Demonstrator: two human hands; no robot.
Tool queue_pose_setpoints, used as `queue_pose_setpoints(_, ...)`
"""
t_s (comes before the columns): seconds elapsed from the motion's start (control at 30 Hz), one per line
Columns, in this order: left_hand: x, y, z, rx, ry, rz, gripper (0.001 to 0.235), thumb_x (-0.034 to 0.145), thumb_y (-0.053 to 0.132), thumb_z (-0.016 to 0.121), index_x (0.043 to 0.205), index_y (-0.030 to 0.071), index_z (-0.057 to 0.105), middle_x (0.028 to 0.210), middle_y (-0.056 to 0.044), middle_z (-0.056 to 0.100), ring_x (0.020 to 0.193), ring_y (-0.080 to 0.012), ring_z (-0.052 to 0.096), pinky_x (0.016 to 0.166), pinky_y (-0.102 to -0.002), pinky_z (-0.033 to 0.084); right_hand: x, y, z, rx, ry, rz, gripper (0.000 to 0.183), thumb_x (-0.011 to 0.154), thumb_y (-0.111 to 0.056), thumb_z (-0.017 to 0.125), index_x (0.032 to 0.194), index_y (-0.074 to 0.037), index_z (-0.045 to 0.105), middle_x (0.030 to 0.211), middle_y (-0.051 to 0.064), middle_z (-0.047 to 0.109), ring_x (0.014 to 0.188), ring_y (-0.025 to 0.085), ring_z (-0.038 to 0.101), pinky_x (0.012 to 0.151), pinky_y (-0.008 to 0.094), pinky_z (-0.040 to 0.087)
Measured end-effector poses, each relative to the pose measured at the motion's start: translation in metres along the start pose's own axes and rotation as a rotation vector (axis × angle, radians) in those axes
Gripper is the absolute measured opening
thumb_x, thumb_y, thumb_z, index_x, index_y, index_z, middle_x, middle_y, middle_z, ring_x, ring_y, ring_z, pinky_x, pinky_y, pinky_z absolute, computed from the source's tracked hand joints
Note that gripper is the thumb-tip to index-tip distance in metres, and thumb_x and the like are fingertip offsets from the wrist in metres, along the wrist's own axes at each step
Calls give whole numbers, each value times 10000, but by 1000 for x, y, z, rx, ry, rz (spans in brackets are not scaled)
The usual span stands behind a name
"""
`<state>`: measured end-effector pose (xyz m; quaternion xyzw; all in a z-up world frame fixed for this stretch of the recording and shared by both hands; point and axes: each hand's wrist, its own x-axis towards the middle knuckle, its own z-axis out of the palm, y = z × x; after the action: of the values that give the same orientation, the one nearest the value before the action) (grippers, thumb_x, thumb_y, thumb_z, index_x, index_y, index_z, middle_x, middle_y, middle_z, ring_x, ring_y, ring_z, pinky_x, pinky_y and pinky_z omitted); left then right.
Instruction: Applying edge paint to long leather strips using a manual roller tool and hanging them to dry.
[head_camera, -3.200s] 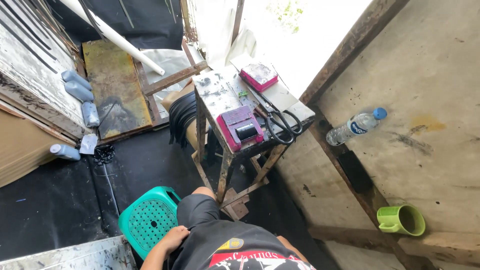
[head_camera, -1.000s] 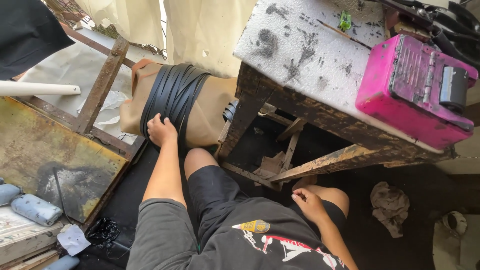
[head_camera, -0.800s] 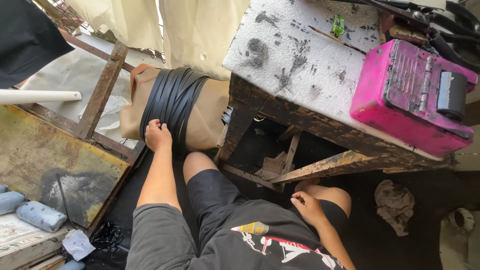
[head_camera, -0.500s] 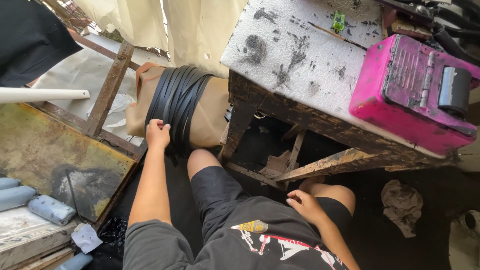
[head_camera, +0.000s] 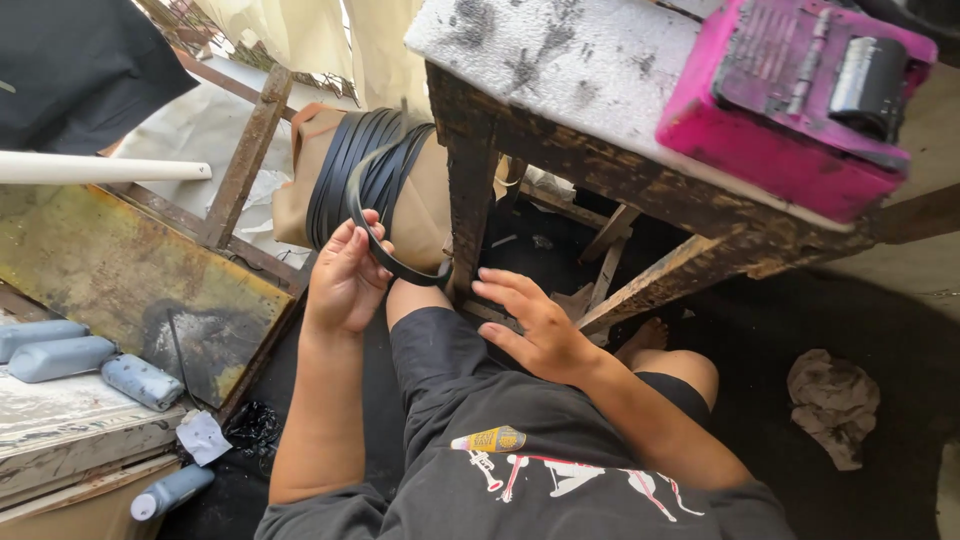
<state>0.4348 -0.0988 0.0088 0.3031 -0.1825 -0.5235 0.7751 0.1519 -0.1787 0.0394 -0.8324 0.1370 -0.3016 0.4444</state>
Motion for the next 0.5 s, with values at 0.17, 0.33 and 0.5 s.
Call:
queue_pose_setpoints(0.17, -21, -9, 29, -71, -87, 45, 260, 1051, 112, 542, 1284, 4, 582, 999, -84, 569, 869, -193, 665, 625, -266, 623, 13, 4, 23, -7, 8, -60, 534, 965, -206, 728, 1446, -31, 577, 1395, 199, 609, 1327, 393, 562, 1113, 490, 430)
queue_pose_setpoints(0.33, -23, -12, 39, -52, -102, 87, 263, 1053, 103, 529, 1286, -7, 577, 1023, -114, 582, 891, -223, 665, 648, -285, 609, -4, -13, 2, 169, -128, 31, 72, 1004, -93, 655, 1035, -82, 718, 741, 45, 678, 654, 226, 671, 663, 334, 556)
queue_pose_setpoints(0.5, -3, -4, 32, -20, 26, 145, 262, 1085, 163, 493, 1249, 8, 626, 1040, -102, 737, 941, -207, 765, 767, -294, 634, -53, -2, -34, 250, -214, 276, 170, 1024, -117, 536, 1046, -81, 701, 561, 39, 683, 399, 148, 578, 448, 284, 497)
